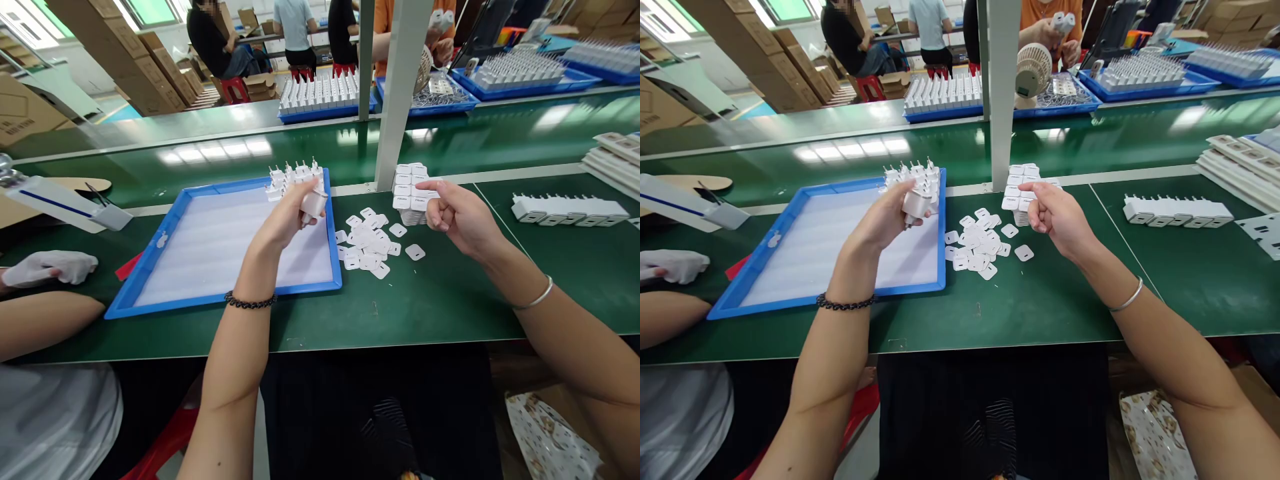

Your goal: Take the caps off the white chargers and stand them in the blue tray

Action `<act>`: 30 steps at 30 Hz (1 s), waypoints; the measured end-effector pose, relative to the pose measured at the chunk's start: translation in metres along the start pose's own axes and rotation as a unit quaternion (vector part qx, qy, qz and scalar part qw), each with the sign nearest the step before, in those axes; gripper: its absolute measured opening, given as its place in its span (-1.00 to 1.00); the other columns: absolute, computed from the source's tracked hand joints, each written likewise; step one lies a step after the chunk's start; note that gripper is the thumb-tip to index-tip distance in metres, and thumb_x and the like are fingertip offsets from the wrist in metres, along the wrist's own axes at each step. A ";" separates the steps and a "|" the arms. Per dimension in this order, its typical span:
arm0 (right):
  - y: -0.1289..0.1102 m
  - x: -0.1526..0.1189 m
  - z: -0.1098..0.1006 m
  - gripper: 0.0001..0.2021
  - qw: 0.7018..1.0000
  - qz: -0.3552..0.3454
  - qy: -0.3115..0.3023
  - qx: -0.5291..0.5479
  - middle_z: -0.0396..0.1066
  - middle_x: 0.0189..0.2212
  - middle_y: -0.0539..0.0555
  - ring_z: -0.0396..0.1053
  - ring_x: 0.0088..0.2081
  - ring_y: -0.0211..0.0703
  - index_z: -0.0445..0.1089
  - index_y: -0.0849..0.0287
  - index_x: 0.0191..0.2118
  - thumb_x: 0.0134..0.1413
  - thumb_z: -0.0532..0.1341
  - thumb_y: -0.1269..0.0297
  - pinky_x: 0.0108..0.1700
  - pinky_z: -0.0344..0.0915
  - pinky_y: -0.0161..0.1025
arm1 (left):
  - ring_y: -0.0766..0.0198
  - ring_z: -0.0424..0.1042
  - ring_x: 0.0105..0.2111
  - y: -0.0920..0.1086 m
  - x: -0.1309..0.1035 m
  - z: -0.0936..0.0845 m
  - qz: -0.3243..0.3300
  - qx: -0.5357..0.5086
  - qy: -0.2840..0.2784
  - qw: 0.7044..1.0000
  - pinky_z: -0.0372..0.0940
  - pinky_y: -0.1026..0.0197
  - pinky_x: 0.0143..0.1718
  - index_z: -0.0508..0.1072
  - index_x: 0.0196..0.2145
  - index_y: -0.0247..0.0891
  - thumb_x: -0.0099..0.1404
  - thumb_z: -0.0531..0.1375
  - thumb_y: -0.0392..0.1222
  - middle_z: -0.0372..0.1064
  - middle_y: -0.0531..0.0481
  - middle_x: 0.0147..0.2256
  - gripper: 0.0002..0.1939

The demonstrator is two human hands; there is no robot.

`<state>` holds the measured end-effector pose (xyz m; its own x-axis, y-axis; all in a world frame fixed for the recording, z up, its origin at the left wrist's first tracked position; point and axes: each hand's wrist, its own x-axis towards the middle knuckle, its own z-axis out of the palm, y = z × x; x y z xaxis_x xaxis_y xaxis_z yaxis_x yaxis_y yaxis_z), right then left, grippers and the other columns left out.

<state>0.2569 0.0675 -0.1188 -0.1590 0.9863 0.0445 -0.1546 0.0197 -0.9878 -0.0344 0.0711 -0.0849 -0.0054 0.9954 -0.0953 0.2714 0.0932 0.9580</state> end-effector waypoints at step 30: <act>-0.022 0.017 -0.046 -0.88 0.847 -0.107 0.243 -0.459 0.41 -0.40 0.12 0.39 -0.30 -0.04 0.45 0.15 -0.18 0.22 0.18 0.31 -0.20 0.27 -0.12 | -0.12 0.33 0.15 -0.037 0.028 -0.055 -0.057 0.436 0.210 0.873 0.28 -0.08 0.17 0.16 0.17 -0.37 0.11 0.37 -0.34 0.22 -0.34 0.13 -0.28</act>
<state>0.3021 0.0913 -0.1032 0.2327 0.8904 0.3911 0.7311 0.1050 -0.6742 -0.0976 0.0971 -0.1082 -0.3833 0.9174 0.1066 0.8746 0.3235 0.3613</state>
